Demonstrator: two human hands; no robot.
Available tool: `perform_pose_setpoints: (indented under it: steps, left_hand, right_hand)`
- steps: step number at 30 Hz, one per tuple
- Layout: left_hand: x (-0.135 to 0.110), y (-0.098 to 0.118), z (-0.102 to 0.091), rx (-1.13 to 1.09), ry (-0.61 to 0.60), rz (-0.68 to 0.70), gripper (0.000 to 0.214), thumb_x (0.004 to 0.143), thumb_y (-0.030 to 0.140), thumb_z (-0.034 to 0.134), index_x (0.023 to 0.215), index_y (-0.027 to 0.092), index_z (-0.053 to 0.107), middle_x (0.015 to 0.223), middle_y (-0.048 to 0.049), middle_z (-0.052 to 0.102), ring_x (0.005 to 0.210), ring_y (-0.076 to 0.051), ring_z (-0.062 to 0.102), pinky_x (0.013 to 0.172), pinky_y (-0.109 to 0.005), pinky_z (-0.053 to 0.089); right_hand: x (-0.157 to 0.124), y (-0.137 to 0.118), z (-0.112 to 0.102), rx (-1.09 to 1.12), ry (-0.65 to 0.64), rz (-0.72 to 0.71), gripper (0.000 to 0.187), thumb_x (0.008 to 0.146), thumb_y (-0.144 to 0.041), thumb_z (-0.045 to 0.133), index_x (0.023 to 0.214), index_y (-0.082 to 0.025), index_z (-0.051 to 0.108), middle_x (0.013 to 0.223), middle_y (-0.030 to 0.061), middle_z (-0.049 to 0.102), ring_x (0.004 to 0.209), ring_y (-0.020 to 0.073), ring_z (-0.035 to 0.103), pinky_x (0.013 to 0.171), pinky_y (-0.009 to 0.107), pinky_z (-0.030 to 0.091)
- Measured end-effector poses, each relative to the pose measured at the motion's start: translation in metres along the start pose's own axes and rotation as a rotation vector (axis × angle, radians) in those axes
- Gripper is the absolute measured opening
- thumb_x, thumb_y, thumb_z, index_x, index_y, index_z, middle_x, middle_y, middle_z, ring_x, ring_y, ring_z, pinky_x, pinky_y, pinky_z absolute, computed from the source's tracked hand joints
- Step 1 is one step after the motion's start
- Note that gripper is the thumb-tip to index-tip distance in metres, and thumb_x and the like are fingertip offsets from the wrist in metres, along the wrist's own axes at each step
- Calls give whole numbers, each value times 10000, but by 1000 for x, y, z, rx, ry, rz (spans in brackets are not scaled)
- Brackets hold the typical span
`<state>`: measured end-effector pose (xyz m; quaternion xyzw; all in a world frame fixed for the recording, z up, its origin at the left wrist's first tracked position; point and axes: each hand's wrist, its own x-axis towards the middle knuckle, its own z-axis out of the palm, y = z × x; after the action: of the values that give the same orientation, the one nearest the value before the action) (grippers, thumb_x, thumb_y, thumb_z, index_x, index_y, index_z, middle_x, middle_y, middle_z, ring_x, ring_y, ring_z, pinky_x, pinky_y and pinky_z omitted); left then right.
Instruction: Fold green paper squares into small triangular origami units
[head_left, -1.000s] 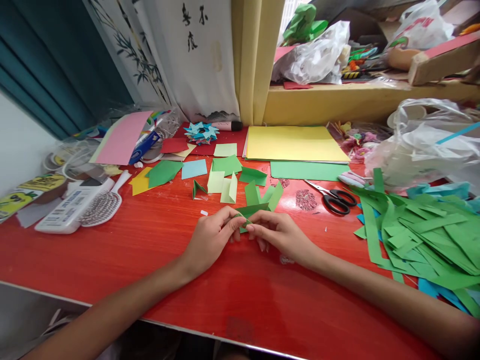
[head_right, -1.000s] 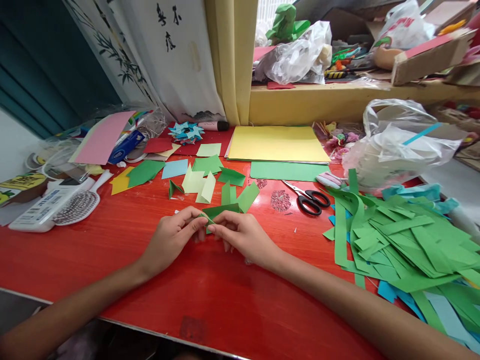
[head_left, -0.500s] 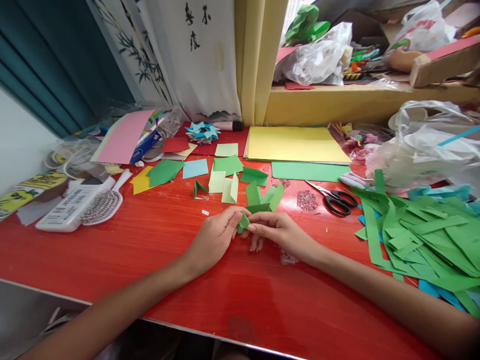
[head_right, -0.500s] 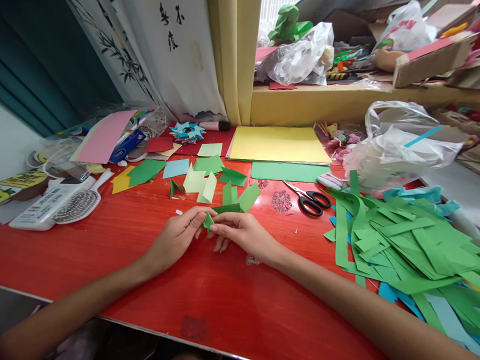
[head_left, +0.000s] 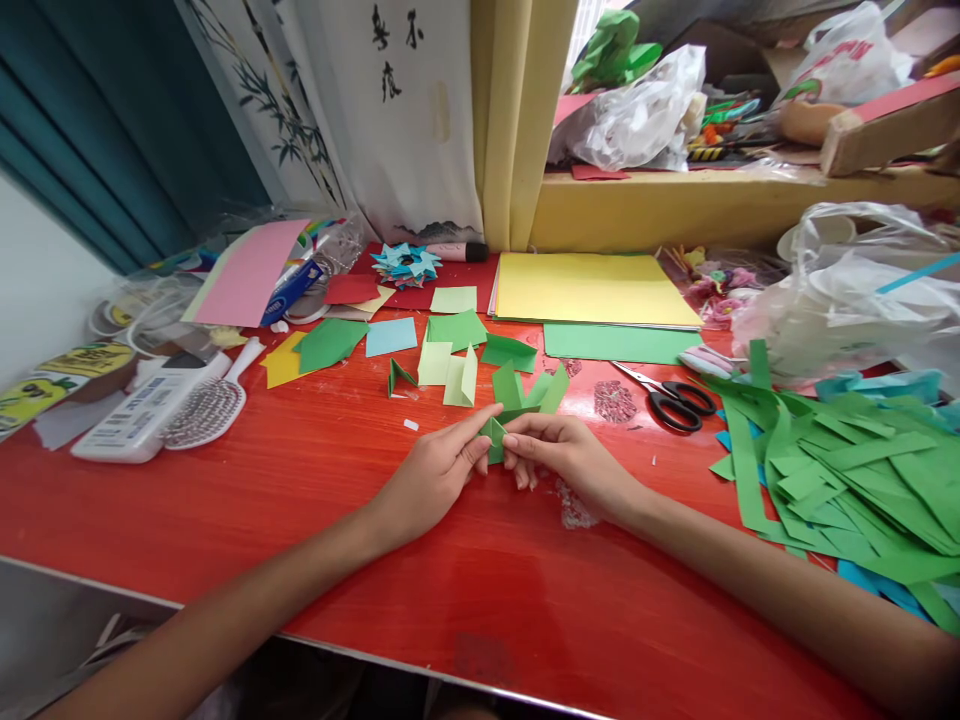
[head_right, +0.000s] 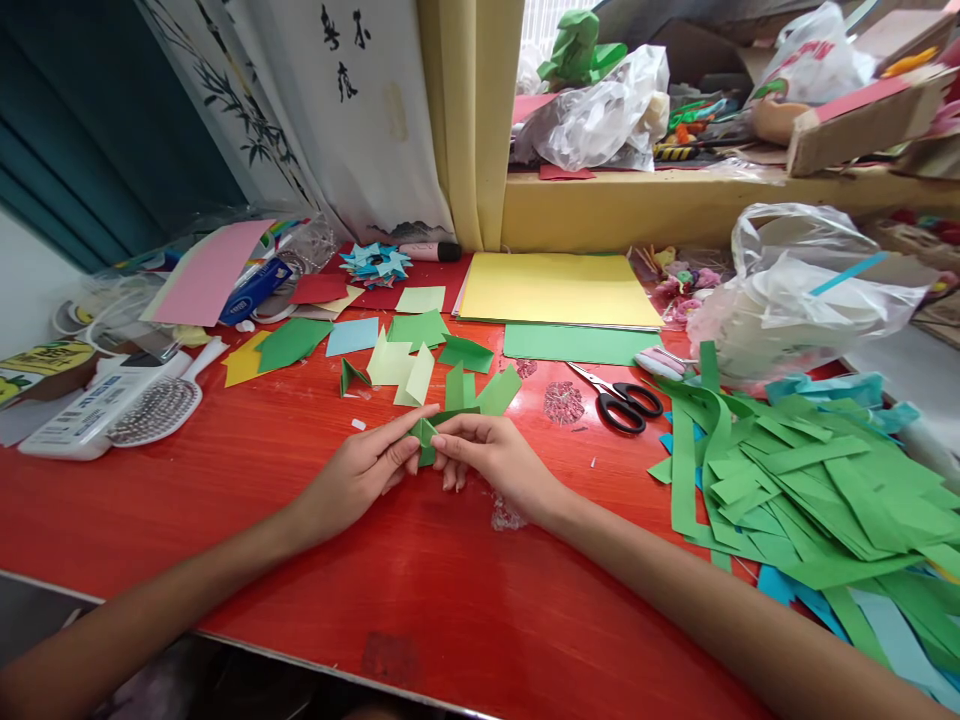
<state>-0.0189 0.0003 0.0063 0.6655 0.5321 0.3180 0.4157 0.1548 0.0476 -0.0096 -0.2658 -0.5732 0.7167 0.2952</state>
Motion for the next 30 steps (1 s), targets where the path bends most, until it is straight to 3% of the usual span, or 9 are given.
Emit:
perform_pose_setpoints:
  steps: [6, 12, 17, 24, 30]
  left_hand:
    - [1, 1, 2, -82, -30, -24, 431, 907, 344, 329, 1319, 231, 383, 692, 23, 491, 515, -81, 359, 493, -203, 346]
    - [2, 1, -1, 41, 37, 12, 426, 871, 322, 417, 1290, 252, 418, 792, -5, 597, 514, -88, 443, 502, -206, 387]
    - [1, 4, -3, 125, 134, 2, 329, 868, 272, 413, 1171, 240, 535, 554, 44, 529, 477, -97, 448, 517, -207, 388]
    - [1, 5, -2, -27, 111, -47, 321, 887, 314, 379, 1143, 211, 543, 478, 61, 448, 484, -104, 461, 535, -218, 375]
    - [6, 0, -3, -145, 124, -57, 270, 891, 352, 360, 1026, 192, 530, 701, 19, 564, 464, -82, 452, 508, -227, 373]
  right_hand:
    - [-1, 1, 3, -42, 52, -7, 228, 844, -331, 534, 692, -162, 551, 608, -18, 543, 463, 78, 516, 484, 221, 438]
    - [0, 2, 0, 34, 128, -15, 205, 835, -349, 546, 759, -158, 539, 629, -15, 557, 451, 81, 530, 454, 216, 420]
    - [-1, 1, 0, 17, 54, -6, 227, 853, -347, 522, 720, -163, 521, 612, -16, 559, 464, 90, 550, 465, 224, 426]
    - [-2, 4, 3, -61, 66, -12, 234, 871, -351, 495, 727, -166, 498, 616, -18, 554, 465, 85, 544, 461, 218, 428]
    - [-2, 4, 3, -74, 106, -36, 231, 882, -333, 480, 722, -167, 494, 569, -29, 545, 442, 76, 525, 440, 201, 413]
